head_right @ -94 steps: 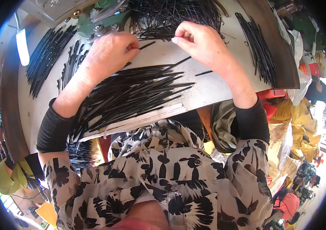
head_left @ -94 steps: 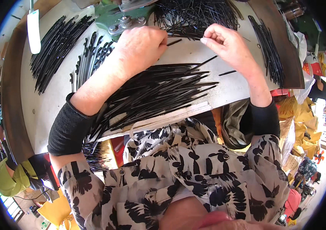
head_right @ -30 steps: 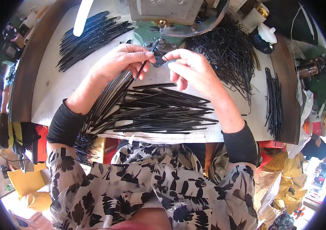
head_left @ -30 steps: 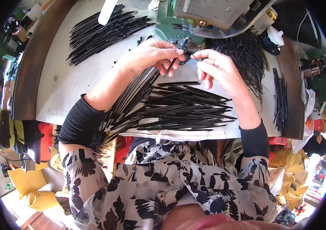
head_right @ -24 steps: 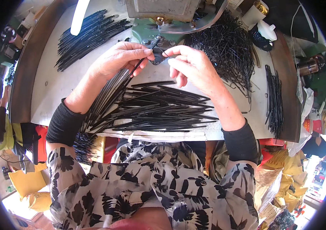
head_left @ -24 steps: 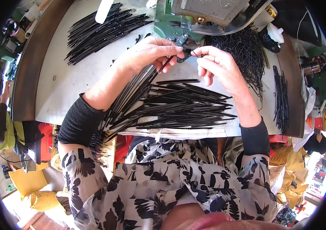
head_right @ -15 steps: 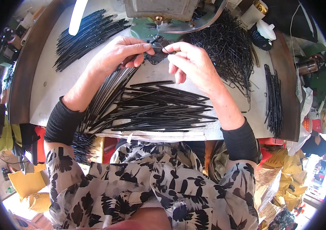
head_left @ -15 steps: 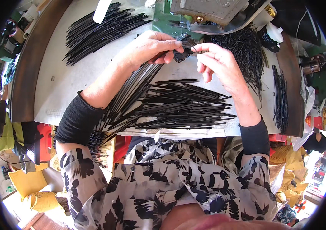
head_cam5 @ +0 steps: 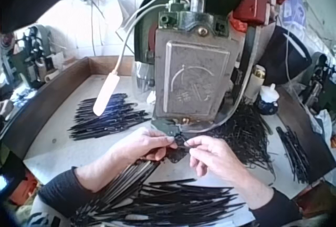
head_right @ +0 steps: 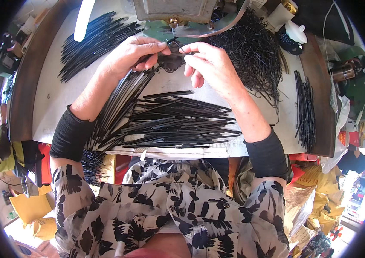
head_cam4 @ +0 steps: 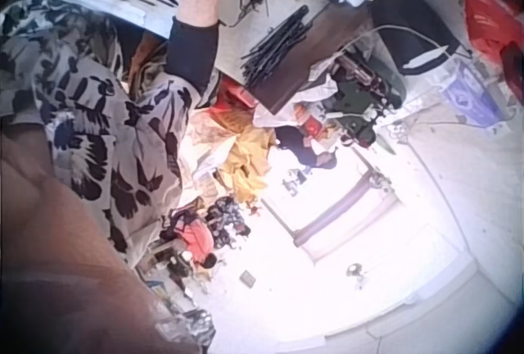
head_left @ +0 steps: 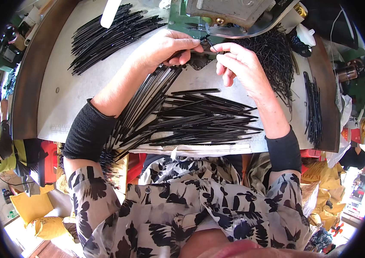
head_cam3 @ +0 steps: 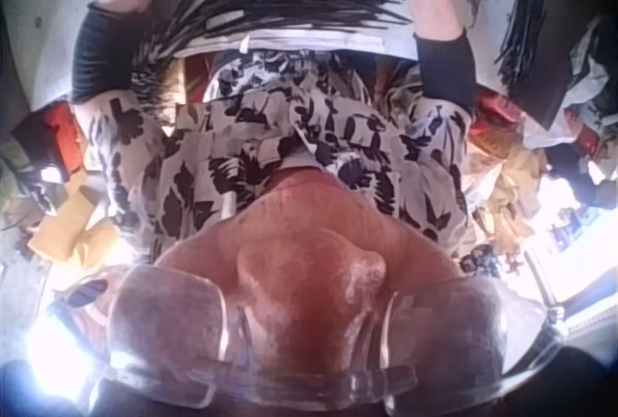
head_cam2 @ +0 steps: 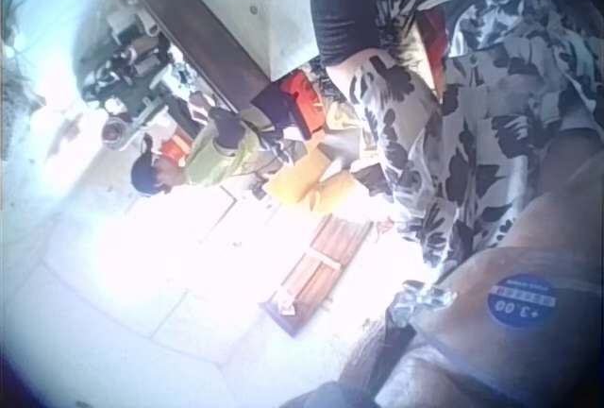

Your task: The person aligns umbrella ribs and metal pins by hand, fastens them together using a riveting machine, and stacks the assembled ribs on the table.

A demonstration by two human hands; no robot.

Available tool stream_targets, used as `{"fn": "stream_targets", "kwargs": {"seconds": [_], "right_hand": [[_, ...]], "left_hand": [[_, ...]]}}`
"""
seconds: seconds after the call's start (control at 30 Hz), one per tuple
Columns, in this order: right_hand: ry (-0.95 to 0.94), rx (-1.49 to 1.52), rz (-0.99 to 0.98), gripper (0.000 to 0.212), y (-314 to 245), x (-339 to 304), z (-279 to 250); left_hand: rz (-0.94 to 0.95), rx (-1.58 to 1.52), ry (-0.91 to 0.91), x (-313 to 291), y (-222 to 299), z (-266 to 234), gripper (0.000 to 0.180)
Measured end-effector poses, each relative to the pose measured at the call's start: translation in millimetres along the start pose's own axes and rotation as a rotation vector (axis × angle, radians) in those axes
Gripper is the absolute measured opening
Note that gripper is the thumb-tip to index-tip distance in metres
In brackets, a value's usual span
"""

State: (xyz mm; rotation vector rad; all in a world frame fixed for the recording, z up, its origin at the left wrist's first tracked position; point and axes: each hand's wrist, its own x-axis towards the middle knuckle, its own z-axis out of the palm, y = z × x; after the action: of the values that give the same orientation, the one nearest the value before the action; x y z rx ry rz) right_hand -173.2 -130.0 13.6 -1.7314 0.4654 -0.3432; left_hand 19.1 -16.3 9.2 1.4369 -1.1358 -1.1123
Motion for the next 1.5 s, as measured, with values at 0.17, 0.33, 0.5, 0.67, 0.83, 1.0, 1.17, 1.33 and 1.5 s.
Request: {"fn": "stream_targets", "kwargs": {"seconds": [0.17, 0.33, 0.5, 0.67, 0.83, 1.0, 1.17, 1.33, 1.5], "right_hand": [[0.004, 0.122, 0.051, 0.028, 0, -1, 2], [0.123, 0.374, 0.045, 0.031, 10, -2, -4], [0.219, 0.764, -0.014, 0.024, 28, 6, -13], [0.122, 0.725, 0.002, 0.023, 23, 4, -3], [0.148, 0.676, -0.02, 0.022, 32, 7, -16], [0.126, 0.7, -0.023, 0.022, 30, 8, -11], [0.173, 0.745, -0.044, 0.021, 35, 9, -17], [0.183, 0.754, -0.053, 0.022, 35, 8, -16], [0.197, 0.741, -0.037, 0.022, 30, 6, -14]], "left_hand": [[-0.03, -0.098, -0.009, -3, 1, 0, 0.028], [-0.06, -0.136, 0.087, -10, 1, 16, 0.029], [0.074, -0.009, 0.056, -21, 8, 28, 0.031], [0.083, 0.294, -0.01, -26, 14, 18, 0.034], [0.054, 1.148, 0.417, -36, -1, -51, 0.021], [0.04, 1.306, 0.563, -43, -31, -85, 0.016], [0.166, 1.388, 0.572, -39, -35, -80, 0.011], [0.193, 1.438, 0.553, -44, -34, -81, 0.012], [0.139, 1.344, 0.543, -44, -33, -78, 0.013]]}}
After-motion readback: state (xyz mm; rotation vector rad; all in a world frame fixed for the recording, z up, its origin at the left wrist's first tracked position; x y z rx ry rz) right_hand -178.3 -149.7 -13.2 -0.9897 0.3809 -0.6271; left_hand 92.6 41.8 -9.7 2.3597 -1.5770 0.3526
